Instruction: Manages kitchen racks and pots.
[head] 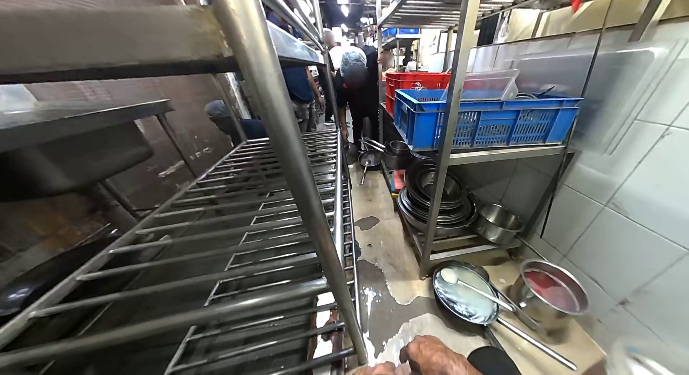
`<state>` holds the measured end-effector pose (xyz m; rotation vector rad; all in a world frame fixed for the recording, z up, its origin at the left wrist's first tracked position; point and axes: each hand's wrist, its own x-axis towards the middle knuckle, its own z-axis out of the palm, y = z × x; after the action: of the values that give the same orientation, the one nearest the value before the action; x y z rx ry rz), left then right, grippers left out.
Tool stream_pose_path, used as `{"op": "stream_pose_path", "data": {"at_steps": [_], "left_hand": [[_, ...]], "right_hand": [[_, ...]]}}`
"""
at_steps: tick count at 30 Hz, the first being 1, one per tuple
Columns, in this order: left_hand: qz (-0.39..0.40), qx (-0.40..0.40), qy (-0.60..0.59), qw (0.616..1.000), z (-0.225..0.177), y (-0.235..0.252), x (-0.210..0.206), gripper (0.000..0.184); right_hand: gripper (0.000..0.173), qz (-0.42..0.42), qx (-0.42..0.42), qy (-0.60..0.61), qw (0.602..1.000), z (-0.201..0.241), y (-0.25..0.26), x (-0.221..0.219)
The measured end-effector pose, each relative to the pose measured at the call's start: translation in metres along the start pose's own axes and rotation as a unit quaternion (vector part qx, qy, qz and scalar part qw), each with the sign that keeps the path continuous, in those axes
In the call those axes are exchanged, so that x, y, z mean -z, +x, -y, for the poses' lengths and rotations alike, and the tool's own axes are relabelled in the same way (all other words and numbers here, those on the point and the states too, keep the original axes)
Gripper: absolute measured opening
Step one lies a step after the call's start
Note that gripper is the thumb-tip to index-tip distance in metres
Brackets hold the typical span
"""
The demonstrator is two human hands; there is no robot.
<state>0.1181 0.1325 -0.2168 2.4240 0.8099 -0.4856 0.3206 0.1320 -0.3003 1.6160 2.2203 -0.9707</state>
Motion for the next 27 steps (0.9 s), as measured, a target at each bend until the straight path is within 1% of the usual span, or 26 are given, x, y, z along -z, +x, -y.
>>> {"op": "stream_pose_path", "data": {"at_steps": [27], "left_hand": [[0.009,0.009,-0.011,1.000,-0.0022,-0.0023,0.0033,0.056]], "right_hand": [[0.032,0.000,-0.005,-0.002,1.000,0.0014,0.0002,0.0013]]}}
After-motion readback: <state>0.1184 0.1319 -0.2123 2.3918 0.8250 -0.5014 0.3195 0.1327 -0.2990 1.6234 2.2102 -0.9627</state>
